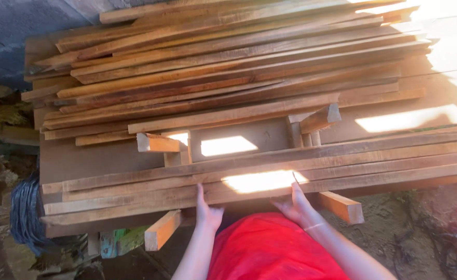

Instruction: Bundling long strips of wood using black rubber bands or ties.

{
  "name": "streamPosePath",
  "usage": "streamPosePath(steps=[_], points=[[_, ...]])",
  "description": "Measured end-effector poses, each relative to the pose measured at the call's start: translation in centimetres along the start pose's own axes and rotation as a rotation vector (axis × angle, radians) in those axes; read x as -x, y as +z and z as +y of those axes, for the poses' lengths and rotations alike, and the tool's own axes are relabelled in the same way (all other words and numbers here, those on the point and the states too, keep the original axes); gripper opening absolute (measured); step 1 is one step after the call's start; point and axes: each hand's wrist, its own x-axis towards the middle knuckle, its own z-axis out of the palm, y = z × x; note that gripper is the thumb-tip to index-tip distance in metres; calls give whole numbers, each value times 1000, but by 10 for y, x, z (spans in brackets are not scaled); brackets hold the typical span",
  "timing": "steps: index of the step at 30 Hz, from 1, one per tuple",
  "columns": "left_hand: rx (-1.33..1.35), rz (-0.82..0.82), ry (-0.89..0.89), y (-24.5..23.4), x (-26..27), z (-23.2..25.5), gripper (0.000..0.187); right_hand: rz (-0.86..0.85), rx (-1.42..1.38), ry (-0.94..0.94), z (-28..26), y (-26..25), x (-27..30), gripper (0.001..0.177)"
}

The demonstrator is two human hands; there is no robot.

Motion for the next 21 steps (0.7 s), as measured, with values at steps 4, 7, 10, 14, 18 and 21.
streamPosePath(steps=[4,7,10,14,18,21], points=[[99,-21,51,38,7,21,81,5,3,-50,-14,35,-3,58],[147,23,3,41,4,28,81,-9,-92,-100,-7,40,-5,51],[179,34,6,61,0,47,83,-7,0,-235,-15,34,-54,50],[150,24,47,64,-6,53,86,57,39,-256,-25,57,-57,60],[75,14,-7,33,-11,45,91,164,222,-207,-22,52,-44,69],[-383,-168,-28,6,-18,20,88,125,132,-274,-20,43,-43,61]])
